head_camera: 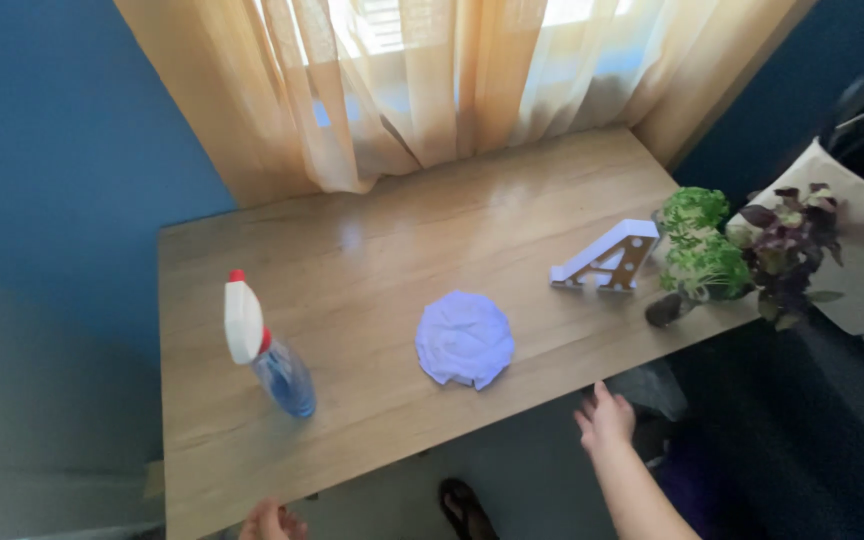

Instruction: Wiping a desk and window sill with cleaning spray and a cloth.

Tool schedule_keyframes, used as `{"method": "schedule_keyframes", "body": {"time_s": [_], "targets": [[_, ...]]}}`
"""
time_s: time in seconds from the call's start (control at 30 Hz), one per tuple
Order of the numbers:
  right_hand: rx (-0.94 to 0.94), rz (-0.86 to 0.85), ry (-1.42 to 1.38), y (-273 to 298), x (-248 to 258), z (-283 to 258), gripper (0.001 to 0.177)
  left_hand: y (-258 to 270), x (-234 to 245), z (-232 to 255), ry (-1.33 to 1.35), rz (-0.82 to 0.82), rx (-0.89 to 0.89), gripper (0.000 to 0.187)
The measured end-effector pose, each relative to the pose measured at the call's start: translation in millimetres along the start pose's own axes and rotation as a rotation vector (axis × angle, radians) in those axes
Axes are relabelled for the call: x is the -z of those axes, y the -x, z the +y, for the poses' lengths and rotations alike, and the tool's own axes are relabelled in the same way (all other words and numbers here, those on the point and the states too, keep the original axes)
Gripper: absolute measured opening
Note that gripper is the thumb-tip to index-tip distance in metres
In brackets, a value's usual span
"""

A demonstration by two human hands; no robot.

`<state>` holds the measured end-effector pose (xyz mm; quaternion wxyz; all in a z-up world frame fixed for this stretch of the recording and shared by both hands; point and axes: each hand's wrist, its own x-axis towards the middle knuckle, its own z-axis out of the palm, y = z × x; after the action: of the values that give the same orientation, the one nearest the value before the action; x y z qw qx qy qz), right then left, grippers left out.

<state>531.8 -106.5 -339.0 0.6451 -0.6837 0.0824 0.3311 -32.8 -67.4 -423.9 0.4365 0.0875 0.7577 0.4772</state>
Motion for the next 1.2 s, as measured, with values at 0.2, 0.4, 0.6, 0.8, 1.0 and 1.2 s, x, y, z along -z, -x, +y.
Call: {"method": "schedule_keyframes", "body": {"time_s": [0.2, 0.4, 0.6, 0.8, 1.0, 1.2], "targets": [[-0.306, -0.287, -0.433, -1, -2, -31, 0.052, 41, -30, 26, 0.624, -0.118, 0.205, 0.043], [-0.335, -0.325, -0.358, -46, -10, -28, 0.043, 34, -41, 23, 0.768, -0.271, 0.305, 0.048], [-0.403, -0.422, -0.383, -96, -6, -3, 0.035, 21, -31, 13, 0.795, -0.35, 0.271, 0.04], [-0.39, -0.419, -0.362, -92, 0, -4, 0.029, 36, -28, 21, 0.74, -0.315, 0.242, 0.037], [-0.385, -0.388, -0.362, -98, -3, 2, 0.027, 13, -25, 11, 0.751, -0.336, 0.218, 0.036], [-0.368, -0.418, -0.353, -109, -5, 7, 0.028, 21, -33, 17, 0.689, -0.272, 0.211, 0.035]]}}
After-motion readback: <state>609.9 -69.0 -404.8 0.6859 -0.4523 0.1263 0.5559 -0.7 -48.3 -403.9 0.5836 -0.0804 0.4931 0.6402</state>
